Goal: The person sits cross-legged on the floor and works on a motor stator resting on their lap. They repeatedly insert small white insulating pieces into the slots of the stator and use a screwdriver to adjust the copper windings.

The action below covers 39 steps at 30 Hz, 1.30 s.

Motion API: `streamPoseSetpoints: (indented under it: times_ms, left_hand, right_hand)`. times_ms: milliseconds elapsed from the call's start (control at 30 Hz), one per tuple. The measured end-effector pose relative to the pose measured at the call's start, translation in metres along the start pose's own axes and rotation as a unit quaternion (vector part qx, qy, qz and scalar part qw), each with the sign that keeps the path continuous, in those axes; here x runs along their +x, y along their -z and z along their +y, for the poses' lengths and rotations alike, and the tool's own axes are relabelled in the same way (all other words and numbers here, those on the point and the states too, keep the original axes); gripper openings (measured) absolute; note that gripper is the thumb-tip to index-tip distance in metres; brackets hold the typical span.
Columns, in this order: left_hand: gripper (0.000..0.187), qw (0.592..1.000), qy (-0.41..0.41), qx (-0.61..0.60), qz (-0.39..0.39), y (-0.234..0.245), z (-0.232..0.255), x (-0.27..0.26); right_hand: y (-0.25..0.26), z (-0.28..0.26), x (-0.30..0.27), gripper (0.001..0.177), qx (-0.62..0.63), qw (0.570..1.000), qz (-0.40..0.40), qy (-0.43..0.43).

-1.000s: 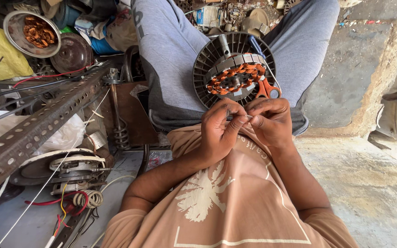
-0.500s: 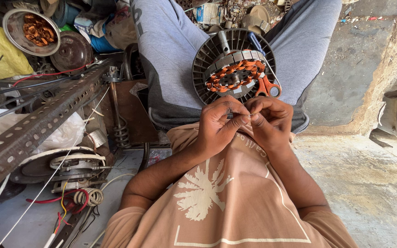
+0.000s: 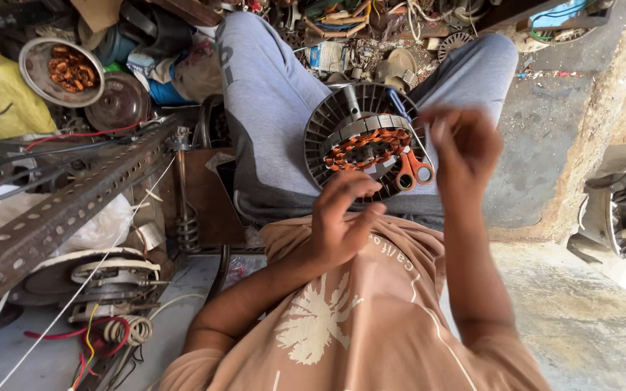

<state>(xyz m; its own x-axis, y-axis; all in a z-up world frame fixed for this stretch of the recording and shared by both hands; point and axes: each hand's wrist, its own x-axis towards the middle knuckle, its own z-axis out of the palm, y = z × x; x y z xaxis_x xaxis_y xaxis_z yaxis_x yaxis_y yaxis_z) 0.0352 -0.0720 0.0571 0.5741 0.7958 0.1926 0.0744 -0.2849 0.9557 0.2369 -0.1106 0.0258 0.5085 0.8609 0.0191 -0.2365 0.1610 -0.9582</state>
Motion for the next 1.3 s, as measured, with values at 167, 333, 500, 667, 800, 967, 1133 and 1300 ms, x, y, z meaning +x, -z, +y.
streamPoseSetpoints:
  times_ms: [167, 333, 500, 667, 800, 967, 1133, 1300]
  left_hand:
    - [0.059, 0.984, -0.09, 0.148, -0.034, 0.002, 0.016, 0.014]
    - [0.074, 0.975, -0.081, 0.207, 0.028, -0.003, 0.018, 0.006]
    - [0.075, 0.989, -0.02, 0.1, 0.106, 0.004, -0.006, 0.002]
    - [0.081, 0.99, -0.133, 0.037, 0.035, 0.015, -0.03, 0.015]
    - [0.073, 0.989, -0.139, -0.034, -0.045, 0.029, -0.044, 0.046]
    - [0.052, 0.984, -0.115, -0.058, -0.12, 0.033, -0.04, 0.08]
    - [0.038, 0.981, -0.129, -0.019, -0.146, 0.039, -0.033, 0.089]
    - [0.035, 0.98, -0.118, -0.029, -0.156, 0.039, -0.037, 0.095]
  right_hand:
    - [-0.016, 0.005, 0.022, 0.011, -0.028, 0.995, -0.009, -0.095]
    - [-0.043, -0.042, -0.04, 0.007, -0.15, 0.986, -0.04, -0.064]
    - [-0.054, -0.058, -0.058, 0.01, -0.287, 0.949, -0.103, 0.075]
    - [-0.031, -0.042, -0.057, 0.01, -0.234, 0.969, -0.001, 0.082]
    - [-0.025, -0.034, -0.054, 0.012, -0.29, 0.952, 0.048, 0.082]
    - [-0.026, -0.031, -0.038, 0.012, -0.312, 0.925, 0.013, 0.215]
    - [-0.025, -0.024, -0.029, 0.01, -0.334, 0.91, -0.002, 0.247]
    - [-0.024, -0.02, -0.023, 0.011, -0.372, 0.883, -0.025, 0.285]
